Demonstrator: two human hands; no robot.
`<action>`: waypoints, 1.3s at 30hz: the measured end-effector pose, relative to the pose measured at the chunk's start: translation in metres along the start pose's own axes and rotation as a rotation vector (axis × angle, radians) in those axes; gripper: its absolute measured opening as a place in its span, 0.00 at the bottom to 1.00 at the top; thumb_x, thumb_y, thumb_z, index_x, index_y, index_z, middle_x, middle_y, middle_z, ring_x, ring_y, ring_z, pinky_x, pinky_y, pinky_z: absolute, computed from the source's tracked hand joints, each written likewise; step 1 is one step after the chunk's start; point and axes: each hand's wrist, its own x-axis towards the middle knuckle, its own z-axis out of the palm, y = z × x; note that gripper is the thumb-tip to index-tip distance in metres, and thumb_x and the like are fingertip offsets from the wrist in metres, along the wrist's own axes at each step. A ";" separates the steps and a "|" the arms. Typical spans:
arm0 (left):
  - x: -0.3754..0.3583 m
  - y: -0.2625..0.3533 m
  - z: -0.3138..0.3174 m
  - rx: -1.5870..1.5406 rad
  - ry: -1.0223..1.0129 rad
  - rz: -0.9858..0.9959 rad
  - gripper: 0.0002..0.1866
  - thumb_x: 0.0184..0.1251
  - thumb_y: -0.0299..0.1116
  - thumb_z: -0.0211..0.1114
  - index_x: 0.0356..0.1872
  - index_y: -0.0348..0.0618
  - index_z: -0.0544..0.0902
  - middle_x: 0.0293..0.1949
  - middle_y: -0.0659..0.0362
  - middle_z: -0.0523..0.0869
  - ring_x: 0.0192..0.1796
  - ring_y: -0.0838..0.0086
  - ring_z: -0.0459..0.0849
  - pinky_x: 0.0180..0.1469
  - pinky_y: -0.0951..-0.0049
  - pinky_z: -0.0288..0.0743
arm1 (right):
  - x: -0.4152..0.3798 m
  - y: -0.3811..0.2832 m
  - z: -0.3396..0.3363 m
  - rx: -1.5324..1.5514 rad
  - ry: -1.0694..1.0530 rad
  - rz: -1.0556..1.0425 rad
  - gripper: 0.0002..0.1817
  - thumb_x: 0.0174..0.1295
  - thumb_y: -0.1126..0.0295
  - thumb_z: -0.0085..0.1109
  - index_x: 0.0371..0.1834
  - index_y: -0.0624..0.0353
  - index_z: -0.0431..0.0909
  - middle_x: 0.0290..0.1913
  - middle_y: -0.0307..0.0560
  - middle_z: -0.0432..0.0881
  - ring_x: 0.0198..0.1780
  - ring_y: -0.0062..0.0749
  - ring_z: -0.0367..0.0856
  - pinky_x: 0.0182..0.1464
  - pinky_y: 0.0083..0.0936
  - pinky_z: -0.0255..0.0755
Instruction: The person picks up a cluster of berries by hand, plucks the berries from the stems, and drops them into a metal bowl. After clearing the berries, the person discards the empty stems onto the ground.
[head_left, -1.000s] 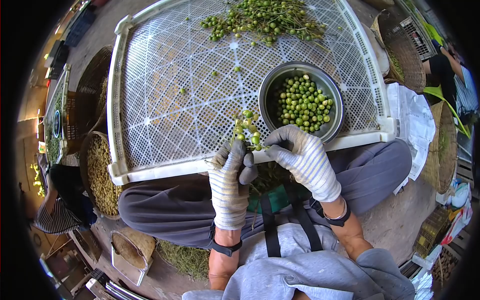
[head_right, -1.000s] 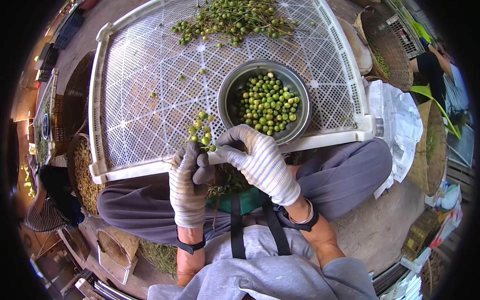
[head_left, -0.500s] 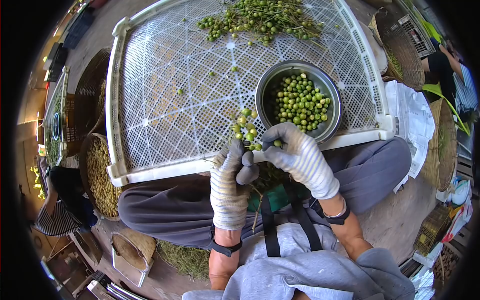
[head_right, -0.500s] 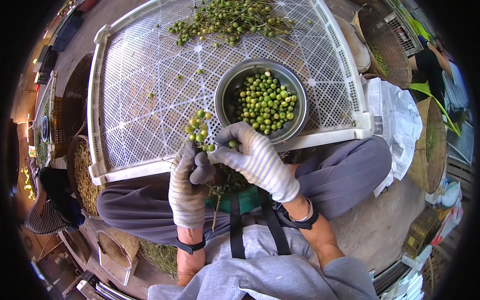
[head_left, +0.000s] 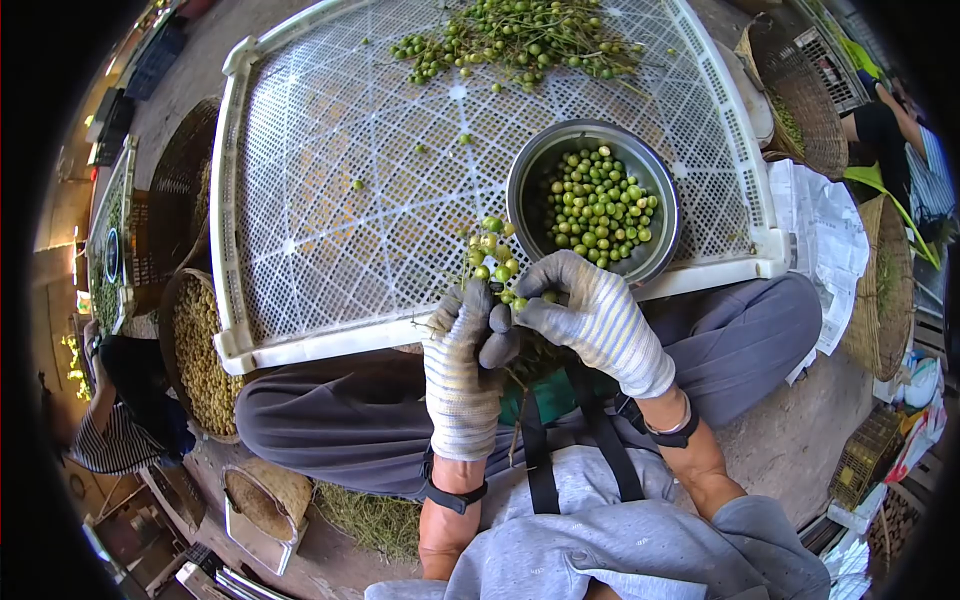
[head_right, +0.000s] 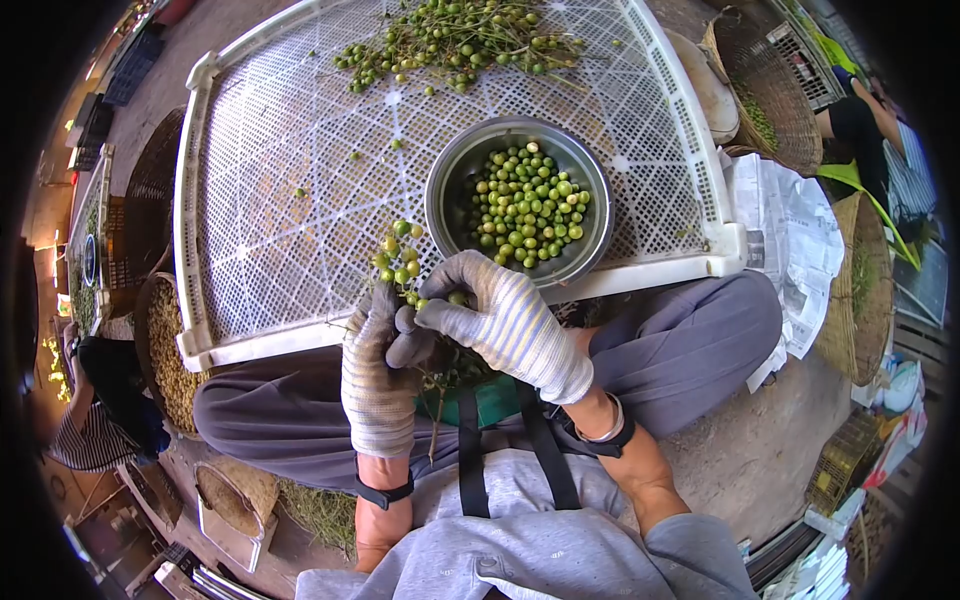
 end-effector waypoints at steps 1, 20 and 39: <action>-0.001 0.001 0.002 0.046 -0.005 0.037 0.08 0.73 0.36 0.62 0.38 0.43 0.78 0.25 0.67 0.77 0.20 0.88 0.66 0.23 0.86 0.59 | 0.000 0.000 0.001 -0.136 0.021 -0.079 0.09 0.64 0.75 0.64 0.45 0.66 0.77 0.36 0.39 0.82 0.37 0.15 0.77 0.40 0.17 0.74; 0.004 -0.007 -0.003 -0.249 -0.108 -0.148 0.09 0.75 0.37 0.59 0.45 0.43 0.77 0.28 0.65 0.80 0.19 0.87 0.63 0.26 0.83 0.59 | 0.004 -0.008 -0.020 0.160 0.352 -0.246 0.08 0.65 0.76 0.61 0.46 0.63 0.76 0.33 0.36 0.79 0.28 0.09 0.72 0.29 0.10 0.67; 0.008 -0.020 -0.001 -0.055 -0.152 -0.063 0.12 0.75 0.41 0.59 0.46 0.42 0.77 0.28 0.68 0.78 0.21 0.87 0.63 0.25 0.84 0.58 | -0.007 0.008 -0.006 -0.972 0.323 -0.624 0.13 0.54 0.68 0.68 0.43 0.55 0.84 0.45 0.43 0.81 0.49 0.44 0.78 0.56 0.41 0.68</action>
